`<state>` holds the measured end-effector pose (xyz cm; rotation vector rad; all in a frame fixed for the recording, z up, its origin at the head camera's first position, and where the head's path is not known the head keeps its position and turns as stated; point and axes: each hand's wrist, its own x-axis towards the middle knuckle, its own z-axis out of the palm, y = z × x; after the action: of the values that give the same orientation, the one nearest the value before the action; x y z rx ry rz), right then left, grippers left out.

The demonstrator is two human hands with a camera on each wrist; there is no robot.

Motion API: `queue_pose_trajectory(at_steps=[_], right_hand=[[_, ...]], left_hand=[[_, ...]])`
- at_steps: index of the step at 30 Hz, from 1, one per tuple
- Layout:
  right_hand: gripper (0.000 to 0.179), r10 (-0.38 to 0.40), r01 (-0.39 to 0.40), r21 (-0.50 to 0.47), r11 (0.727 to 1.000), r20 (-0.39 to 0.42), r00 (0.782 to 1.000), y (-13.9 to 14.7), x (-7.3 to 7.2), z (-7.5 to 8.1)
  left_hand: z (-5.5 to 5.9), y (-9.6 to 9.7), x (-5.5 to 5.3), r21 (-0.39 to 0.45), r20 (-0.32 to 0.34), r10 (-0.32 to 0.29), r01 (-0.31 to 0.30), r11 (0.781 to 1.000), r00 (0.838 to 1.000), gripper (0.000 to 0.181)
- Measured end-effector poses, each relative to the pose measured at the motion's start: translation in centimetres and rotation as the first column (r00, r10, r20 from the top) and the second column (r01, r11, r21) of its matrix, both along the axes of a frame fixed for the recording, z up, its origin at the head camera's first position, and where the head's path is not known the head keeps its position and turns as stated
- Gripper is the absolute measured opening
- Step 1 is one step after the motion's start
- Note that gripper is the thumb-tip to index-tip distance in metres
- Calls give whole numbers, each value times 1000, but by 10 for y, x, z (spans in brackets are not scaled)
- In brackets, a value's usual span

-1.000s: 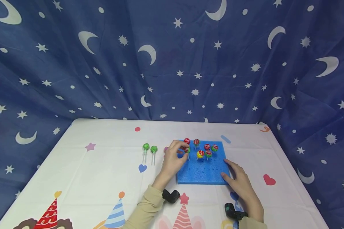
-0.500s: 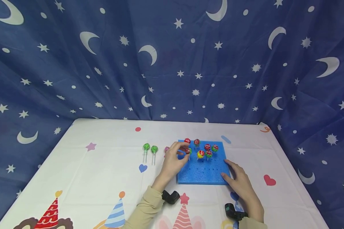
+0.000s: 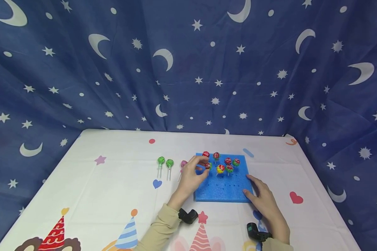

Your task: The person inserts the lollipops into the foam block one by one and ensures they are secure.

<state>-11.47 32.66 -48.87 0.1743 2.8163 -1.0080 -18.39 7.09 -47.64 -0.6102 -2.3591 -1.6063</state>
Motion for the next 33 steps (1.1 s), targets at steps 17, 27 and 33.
queue_pose_trajectory(at_steps=[17,27,33], right_hand=[[71,2,-2,1,1000,-16,1000,0,0,0],[71,1,-1,1,1000,-8,1000,0,-1,-1],[72,1,-1,9,1000,-3,1000,0,0,-1]], left_hand=[[-2,1,0,-49,17,-1,2,999,1000,34],[-3,0,0,-45,17,-11,12,999,1000,32],[-5,0,1,-50,-4,8,-8,999,1000,32]])
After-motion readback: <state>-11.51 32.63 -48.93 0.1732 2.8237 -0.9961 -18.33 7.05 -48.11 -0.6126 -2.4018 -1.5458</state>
